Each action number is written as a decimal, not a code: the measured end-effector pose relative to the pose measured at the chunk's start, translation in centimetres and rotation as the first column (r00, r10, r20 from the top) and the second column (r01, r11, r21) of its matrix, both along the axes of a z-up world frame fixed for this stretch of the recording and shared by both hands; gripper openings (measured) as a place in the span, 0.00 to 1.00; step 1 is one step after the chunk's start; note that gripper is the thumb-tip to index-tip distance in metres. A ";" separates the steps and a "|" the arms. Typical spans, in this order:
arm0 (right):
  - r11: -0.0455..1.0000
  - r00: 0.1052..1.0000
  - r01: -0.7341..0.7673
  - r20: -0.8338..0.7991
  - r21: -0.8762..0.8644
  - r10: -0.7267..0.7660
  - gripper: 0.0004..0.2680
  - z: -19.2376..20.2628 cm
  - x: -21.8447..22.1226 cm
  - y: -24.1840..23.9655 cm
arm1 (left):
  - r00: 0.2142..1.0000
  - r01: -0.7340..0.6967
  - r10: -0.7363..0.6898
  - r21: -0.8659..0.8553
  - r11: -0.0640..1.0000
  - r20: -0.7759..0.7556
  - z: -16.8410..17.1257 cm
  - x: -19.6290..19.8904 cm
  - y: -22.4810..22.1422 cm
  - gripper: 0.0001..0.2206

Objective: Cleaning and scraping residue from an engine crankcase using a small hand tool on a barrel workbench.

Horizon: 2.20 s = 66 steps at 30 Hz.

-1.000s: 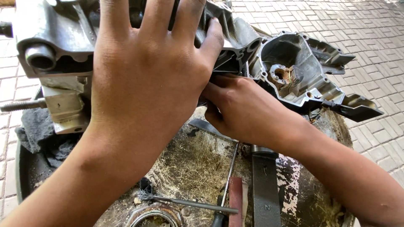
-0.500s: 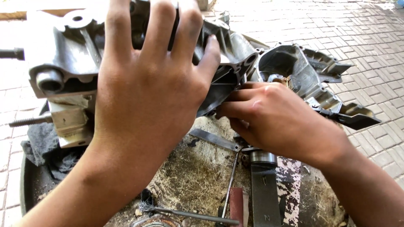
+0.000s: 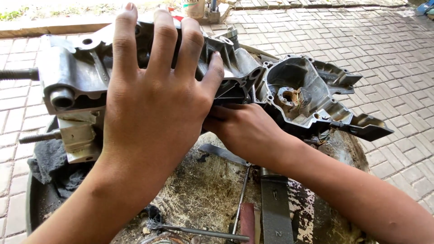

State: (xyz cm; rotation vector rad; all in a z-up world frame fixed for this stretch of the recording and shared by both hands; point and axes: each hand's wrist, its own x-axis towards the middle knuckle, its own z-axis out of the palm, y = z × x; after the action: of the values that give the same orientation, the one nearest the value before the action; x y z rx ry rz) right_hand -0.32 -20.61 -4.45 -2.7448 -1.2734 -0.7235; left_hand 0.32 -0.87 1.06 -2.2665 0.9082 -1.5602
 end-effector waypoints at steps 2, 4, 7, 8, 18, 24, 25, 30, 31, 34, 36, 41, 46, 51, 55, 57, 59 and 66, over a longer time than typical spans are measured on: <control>1.000 1.000 -0.003 -0.019 0.009 0.003 0.06 -0.3 0.5 0.1 | 1.000 -0.012 0.012 0.008 1.000 -0.010 0.0 -0.1 0.1 0.05; 1.000 0.999 -0.004 -0.044 0.020 0.005 0.07 -0.4 0.4 0.0 | 0.999 -0.023 0.024 0.019 1.000 -0.026 -0.3 -0.1 0.0 0.06; 0.999 0.995 -0.052 -0.083 0.005 0.052 0.08 0.2 -0.6 0.4 | 1.000 -0.021 0.021 0.012 1.000 -0.001 -0.7 0.1 0.2 0.06; 0.997 0.995 0.008 -0.094 -0.081 -0.016 0.04 0.4 -1.2 0.8 | 1.000 -0.022 0.022 0.003 1.000 -0.007 -0.6 0.0 0.1 0.06; 0.983 0.993 0.075 -0.073 -0.166 -0.088 0.04 0.4 -1.4 1.2 | 0.999 -0.046 0.046 0.010 0.999 0.013 -0.8 0.1 0.4 0.05; 0.973 0.991 0.128 0.051 -0.193 -0.121 0.03 -2.6 1.0 1.0 | 0.998 -0.037 0.038 -0.020 0.999 0.050 -0.8 0.2 0.5 0.04; 0.972 0.990 0.139 0.052 -0.189 -0.131 0.03 -1.8 0.4 0.9 | 0.998 -0.026 0.027 -0.016 1.000 0.052 -0.8 0.3 0.3 0.04; 0.983 0.994 0.040 -0.093 -0.181 -0.057 0.11 -0.8 -0.9 1.8 | 0.997 -0.075 0.075 -0.005 0.997 0.029 -1.0 0.2 0.5 0.02; 0.982 0.993 0.030 -0.103 -0.185 -0.049 0.11 -1.4 0.2 1.5 | 0.996 -0.083 0.083 -0.008 0.997 0.019 -1.3 0.3 0.6 0.02; 0.986 0.996 0.023 0.088 -0.167 -0.008 0.05 -1.8 0.9 1.1 | 1.000 0.024 -0.025 -0.042 0.999 -0.013 -1.6 0.5 0.5 0.03; 0.979 0.991 0.021 -0.122 -0.204 -0.046 0.03 0.1 -1.0 2.2 | 0.998 0.017 -0.020 -0.053 0.998 -0.061 -1.6 0.4 0.6 0.03; 0.978 0.996 0.032 -0.074 -0.205 -0.048 0.07 -2.0 -0.3 2.4 | 1.000 -0.016 0.015 -0.046 0.999 -0.007 -2.2 0.4 0.8 0.02; 0.955 0.986 0.126 -0.072 -0.269 -0.151 0.01 0.2 -1.5 2.6 | 1.000 0.005 -0.006 -0.056 0.998 -0.014 -1.7 0.6 1.1 0.04; 0.912 0.956 0.187 -0.145 -0.367 -0.254 0.08 0.7 -1.4 2.5 | 0.999 0.040 -0.039 -0.069 0.997 0.018 -1.7 0.4 0.9 0.01; 0.961 0.996 0.074 -0.018 -0.266 -0.082 0.03 -0.8 -1.0 2.5 | 0.998 0.044 -0.047 -0.064 0.997 -0.039 -1.8 0.3 1.0 0.02; 0.982 1.000 -0.012 -0.007 -0.188 0.011 0.05 -1.1 0.0 2.0 | 0.999 -0.018 0.020 -0.048 0.999 0.050 -1.5 0.4 0.5 0.05; 0.974 0.995 0.040 -0.084 -0.224 -0.061 0.03 0.6 -1.3 2.1 | 0.999 0.020 -0.018 -0.038 0.999 0.038 -1.3 0.4 0.5 0.02; 0.968 0.962 0.028 -0.256 -0.250 -0.094 0.08 1.1 -1.1 1.4 | 1.000 0.001 -0.001 -0.010 1.000 -0.013 -1.7 0.2 0.7 0.04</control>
State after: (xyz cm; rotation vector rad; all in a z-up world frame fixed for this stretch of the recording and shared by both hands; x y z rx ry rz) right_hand -1.42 -19.20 -3.35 -2.9546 -1.2991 -0.1945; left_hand 0.50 -0.16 -0.69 -2.2865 0.9073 -1.5559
